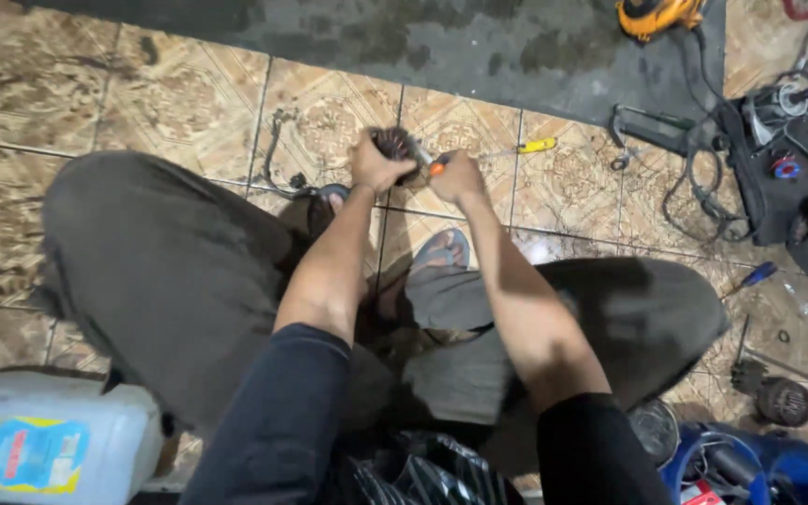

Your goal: The person sits on the floor and uses pliers to strip insulation and trim copper wires from a motor stator. They rotate the stator to access different sections and continue cutting the wires.

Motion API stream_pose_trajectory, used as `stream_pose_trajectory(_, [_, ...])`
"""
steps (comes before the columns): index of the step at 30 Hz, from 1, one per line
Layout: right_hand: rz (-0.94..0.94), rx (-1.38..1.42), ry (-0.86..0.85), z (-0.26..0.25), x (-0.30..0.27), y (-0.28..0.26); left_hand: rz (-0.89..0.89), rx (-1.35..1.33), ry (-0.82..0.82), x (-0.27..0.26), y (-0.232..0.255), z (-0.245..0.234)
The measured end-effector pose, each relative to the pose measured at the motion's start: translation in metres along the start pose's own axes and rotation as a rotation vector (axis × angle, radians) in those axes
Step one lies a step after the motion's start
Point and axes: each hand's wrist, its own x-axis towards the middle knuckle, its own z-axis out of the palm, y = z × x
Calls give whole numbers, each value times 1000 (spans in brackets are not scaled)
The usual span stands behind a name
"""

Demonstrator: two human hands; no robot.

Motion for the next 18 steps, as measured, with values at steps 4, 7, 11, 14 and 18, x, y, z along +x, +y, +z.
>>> stream_pose_trajectory(4, [55, -204, -171, -3, -25, -18, -99, 182, -160, -5, -19, 7])
stream_pose_trajectory(7, [32, -214, -214, 17, -12, 14, 62, 525, -273, 18, -30, 22])
stream_pose_trajectory(11, [45, -173, -234, 35, -13, 41, 68, 728, -407, 29, -19, 46])
stream_pose_trajectory(14, [51, -139, -294, 12, -30, 8, 217, 1034, -403, 34, 5, 50])
stream_pose_trajectory(18, [307, -82, -496, -29, -62, -58, 179, 1153, -659, 41, 15, 35])
